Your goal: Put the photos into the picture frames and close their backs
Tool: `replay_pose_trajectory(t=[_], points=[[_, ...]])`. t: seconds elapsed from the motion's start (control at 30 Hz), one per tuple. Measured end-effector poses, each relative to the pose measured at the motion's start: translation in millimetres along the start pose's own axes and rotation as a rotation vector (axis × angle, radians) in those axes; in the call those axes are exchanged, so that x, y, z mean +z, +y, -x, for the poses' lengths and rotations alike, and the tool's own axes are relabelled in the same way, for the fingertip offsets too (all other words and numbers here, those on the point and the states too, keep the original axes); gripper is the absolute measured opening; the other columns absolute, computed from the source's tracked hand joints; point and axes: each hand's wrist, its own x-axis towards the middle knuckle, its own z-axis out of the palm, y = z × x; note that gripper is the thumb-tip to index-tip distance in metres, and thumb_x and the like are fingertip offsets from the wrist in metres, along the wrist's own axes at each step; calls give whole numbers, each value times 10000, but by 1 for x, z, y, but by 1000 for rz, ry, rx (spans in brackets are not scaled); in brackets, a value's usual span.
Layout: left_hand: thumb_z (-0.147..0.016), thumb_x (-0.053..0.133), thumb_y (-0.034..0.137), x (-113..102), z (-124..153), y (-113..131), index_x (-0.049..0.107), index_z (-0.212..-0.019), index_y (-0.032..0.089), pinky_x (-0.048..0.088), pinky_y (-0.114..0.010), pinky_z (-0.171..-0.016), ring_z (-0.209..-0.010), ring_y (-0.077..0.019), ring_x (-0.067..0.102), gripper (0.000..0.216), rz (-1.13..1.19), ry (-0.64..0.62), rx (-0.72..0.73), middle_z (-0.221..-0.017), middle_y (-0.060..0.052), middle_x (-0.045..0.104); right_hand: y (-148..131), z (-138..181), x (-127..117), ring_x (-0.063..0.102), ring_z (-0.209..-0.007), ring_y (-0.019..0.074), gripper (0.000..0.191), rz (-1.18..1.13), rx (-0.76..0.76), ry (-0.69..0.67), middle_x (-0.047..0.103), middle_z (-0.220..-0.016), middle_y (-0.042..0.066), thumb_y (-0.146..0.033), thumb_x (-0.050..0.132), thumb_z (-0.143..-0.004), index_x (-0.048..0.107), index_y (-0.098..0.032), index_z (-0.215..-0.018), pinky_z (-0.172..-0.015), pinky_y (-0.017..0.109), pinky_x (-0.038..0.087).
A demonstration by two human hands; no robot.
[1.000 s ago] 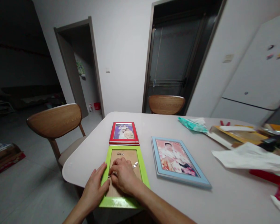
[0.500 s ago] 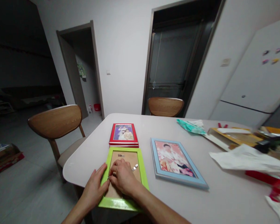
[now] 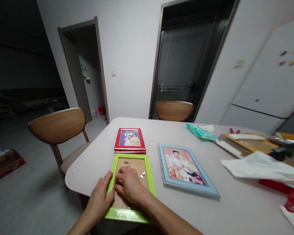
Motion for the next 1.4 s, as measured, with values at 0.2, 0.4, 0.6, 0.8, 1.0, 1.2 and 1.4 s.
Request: replay_pose_trajectory(t=[0.2, 0.4, 0.6, 0.8, 1.0, 1.2, 1.4], points=[[-642, 367, 81, 6, 2, 2, 382, -1187, 5, 274, -370, -995, -1162, -209, 375, 550, 107, 49, -29, -1252, -177, 415, -1, 0, 3, 425, -822, 149, 72, 38, 26, 32, 519, -822, 12, -252, 536, -728, 578, -207, -767, -709, 274, 293], [-621, 374, 65, 6, 1, 2, 392, -1175, -19, 307, -349, -977, -1142, -219, 401, 561, 143, 74, -20, -1227, -191, 440, -1, -1, 7, 434, -797, 149, 83, 60, 59, 55, 525, -791, 11, -272, 549, -722, 578, -196, -739, -696, 272, 291], [-616, 370, 56, 5, 0, 5, 395, -1167, -38, 316, -363, -970, -1127, -232, 418, 559, 168, 96, -29, -1208, -207, 454, 1, -2, 9, 441, -772, 141, 77, 31, 55, 81, 527, -766, 8, -272, 563, -712, 591, -201, -723, -687, 261, 299], [-607, 383, 61, 14, 2, 2, 414, -1166, 21, 285, -351, -990, -1145, -210, 397, 562, 265, 157, -58, -1223, -165, 453, 8, -5, 7, 449, -768, 141, 74, -34, 4, 54, 544, -776, 1, -283, 584, -689, 612, -223, -722, -689, 262, 302], [-627, 387, 81, 13, 2, 1, 400, -1176, 11, 266, -370, -998, -1177, -219, 351, 554, 289, 123, -46, -1260, -181, 402, 5, -2, 4, 441, -785, 149, 42, -32, -54, 9, 552, -768, -9, -229, 611, -635, 601, -211, -672, -719, 281, 297], [-619, 368, 61, 8, 2, 2, 376, -1184, -19, 266, -366, -998, -1167, -214, 366, 571, 278, 95, -39, -1250, -194, 410, 5, -2, 7, 464, -780, 149, 102, -123, -51, 68, 566, -748, 12, -138, 530, -671, 609, -190, -709, -736, 281, 335], [-603, 366, 39, 11, 2, 3, 376, -1180, -35, 257, -355, -1004, -1178, -219, 350, 582, 259, 101, -51, -1257, -201, 397, 19, 14, -13, 486, -823, 140, 151, -217, 27, 101, 560, -823, 36, -97, 485, -672, 605, -173, -722, -775, 268, 368]])
